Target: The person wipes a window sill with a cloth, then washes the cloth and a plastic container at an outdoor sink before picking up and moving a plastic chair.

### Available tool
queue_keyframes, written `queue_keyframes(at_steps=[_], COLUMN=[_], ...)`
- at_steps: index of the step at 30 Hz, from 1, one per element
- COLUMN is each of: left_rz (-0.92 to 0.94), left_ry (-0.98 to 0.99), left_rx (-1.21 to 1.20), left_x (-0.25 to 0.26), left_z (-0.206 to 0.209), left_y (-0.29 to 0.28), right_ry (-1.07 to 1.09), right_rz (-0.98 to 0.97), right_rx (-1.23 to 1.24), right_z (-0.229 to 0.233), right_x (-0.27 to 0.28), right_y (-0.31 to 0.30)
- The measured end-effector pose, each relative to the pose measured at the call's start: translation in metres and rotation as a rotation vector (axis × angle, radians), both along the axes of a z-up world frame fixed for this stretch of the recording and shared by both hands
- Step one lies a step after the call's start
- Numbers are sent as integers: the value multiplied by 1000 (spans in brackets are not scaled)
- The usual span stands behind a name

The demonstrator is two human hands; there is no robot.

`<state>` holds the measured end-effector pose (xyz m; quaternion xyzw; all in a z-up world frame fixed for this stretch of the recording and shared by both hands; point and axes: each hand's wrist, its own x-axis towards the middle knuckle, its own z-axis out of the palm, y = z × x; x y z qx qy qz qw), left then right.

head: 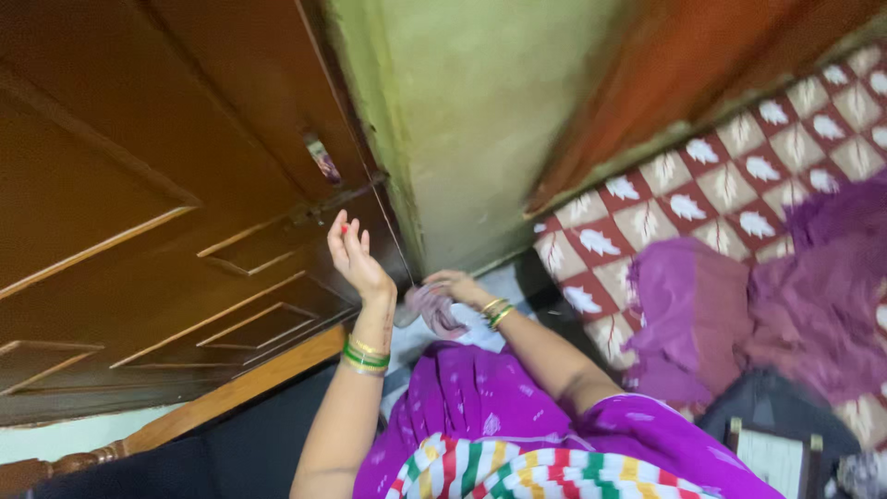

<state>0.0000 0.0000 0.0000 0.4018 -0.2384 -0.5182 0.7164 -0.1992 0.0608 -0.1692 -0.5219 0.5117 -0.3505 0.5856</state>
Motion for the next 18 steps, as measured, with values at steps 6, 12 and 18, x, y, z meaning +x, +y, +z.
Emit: queue_keyframes(at_steps=[6,12,18], left_rz=[-199,-471,-892], left_ry=[29,-11,-221], left_rx=[1,-67,-283], left_x=[-35,-87,-160], left_z=[18,16,44], left_y=[5,15,17], right_ry=[226,-417,-523], right_rz=[-437,-646,-795], right_rx=[-43,-19,49], right_z=[22,90,120], right_x=[-93,-123,-131], right_y=[56,95,162])
